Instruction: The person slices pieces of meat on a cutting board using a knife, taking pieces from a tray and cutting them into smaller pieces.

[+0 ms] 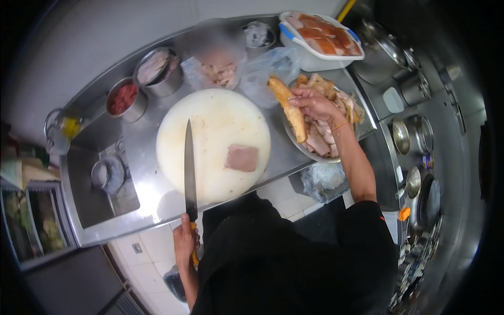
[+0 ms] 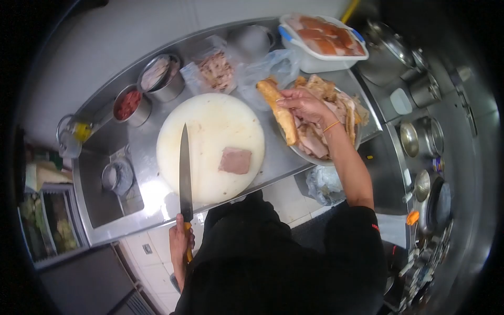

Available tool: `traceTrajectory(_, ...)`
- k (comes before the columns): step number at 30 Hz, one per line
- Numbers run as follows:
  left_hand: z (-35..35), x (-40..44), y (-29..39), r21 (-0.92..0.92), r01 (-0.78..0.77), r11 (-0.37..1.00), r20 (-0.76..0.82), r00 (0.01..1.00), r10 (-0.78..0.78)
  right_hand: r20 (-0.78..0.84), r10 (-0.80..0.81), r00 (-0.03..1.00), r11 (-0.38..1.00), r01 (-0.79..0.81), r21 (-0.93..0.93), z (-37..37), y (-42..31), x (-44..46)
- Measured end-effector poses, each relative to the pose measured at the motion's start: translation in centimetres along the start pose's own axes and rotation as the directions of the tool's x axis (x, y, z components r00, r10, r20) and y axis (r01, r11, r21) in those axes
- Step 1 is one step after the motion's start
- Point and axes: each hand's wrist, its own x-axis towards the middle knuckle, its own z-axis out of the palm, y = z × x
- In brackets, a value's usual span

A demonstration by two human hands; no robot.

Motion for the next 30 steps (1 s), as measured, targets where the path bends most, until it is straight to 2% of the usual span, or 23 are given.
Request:
traceTrajectory(2,-0.5,-0.5,-0.2,-0.026,-0.006,1.0,-0.035,0.999,0.005,0.128,0.053,0.99,0.996,-0.062,0.069,5.4,-0.6,1.1)
traceTrajectory(6,-1.8,-1.6,-0.4,-0.132,-0.009,0.991,-0.081,0.997,-0.002,0.334,0.163,0.928,0.986,-0.144,-0.082,11.9,2.1,5.7)
traceTrajectory(8,-2.5,-1.7,-1.4,-0.187,-0.008,0.982,-0.116,0.993,-0.014,0.444,0.103,0.89,0.94,0.059,-0.336,14.7,3.0,8.1)
traceTrajectory(9,-2.8,-1.7,-1.8,-0.213,-0.01,0.977,-0.131,0.991,-0.018,0.5,0.08,0.862,0.882,0.173,-0.439,16.2,3.2,9.1)
traceTrajectory(10,-3.1,-1.9,-2.0,-0.233,-0.004,0.972,-0.154,0.988,-0.033,0.472,0.036,0.881,0.738,0.295,-0.607,18.4,1.7,8.8)
traceTrajectory(13,-3.9,-2.1,-3.1,-0.261,0.009,0.965,-0.183,0.981,-0.058,0.453,-0.137,0.881,0.398,0.467,-0.789,23.6,-0.5,8.5)
traceTrajectory(14,-4.1,-2.2,-3.2,-0.263,-0.002,0.965,-0.196,0.979,-0.052,0.481,-0.224,0.848,0.373,0.53,-0.761,24.5,0.2,8.9)
traceTrajectory(16,-4.4,-2.4,-3.5,-0.27,-0.02,0.963,-0.22,0.975,-0.041,0.529,-0.385,0.756,0.306,0.646,-0.7,25.6,3.3,10.3)
traceTrajectory(19,-4.9,-2.0,-4.1,-0.286,-0.002,0.958,-0.231,0.971,-0.067,0.585,-0.677,0.447,-0.048,0.766,-0.641,26.2,8.0,10.7)
traceTrajectory(20,-5.1,-2.0,-4.4,-0.273,0.006,0.962,-0.229,0.971,-0.071,0.611,-0.629,0.481,-0.055,0.757,-0.652,25.6,9.5,10.4)
traceTrajectory(23,-5.6,-1.5,-5.1,-0.258,0.014,0.966,-0.218,0.973,-0.072,0.459,-0.616,0.64,0.175,0.679,-0.713,22.6,12.1,8.8)
traceTrajectory(24,-5.8,-1.5,-5.5,-0.265,0.014,0.964,-0.205,0.976,-0.07,0.259,-0.563,0.785,0.394,0.53,-0.75,22.9,12.1,8.0)
traceTrajectory(25,-6.0,-1.3,-5.7,-0.266,0.011,0.964,-0.192,0.979,-0.064,0.05,-0.458,0.887,0.589,0.345,-0.73,23.4,11.6,7.1)
traceTrajectory(26,-6.1,-1.1,-5.6,-0.288,0.023,0.957,-0.185,0.98,-0.079,-0.15,-0.311,0.939,0.745,0.142,-0.651,23.9,11.2,6.3)
traceTrajectory(29,-6.3,-0.6,-5.0,-0.312,0.042,0.949,-0.165,0.982,-0.097,-0.071,-0.468,0.881,0.449,0.168,-0.878,27.3,11.8,4.5)
traceTrajectory(30,-6.4,-0.4,-4.7,-0.296,0.038,0.954,-0.16,0.983,-0.088,-0.008,-0.502,0.865,0.378,0.211,-0.902,28.3,12.4,4.6)
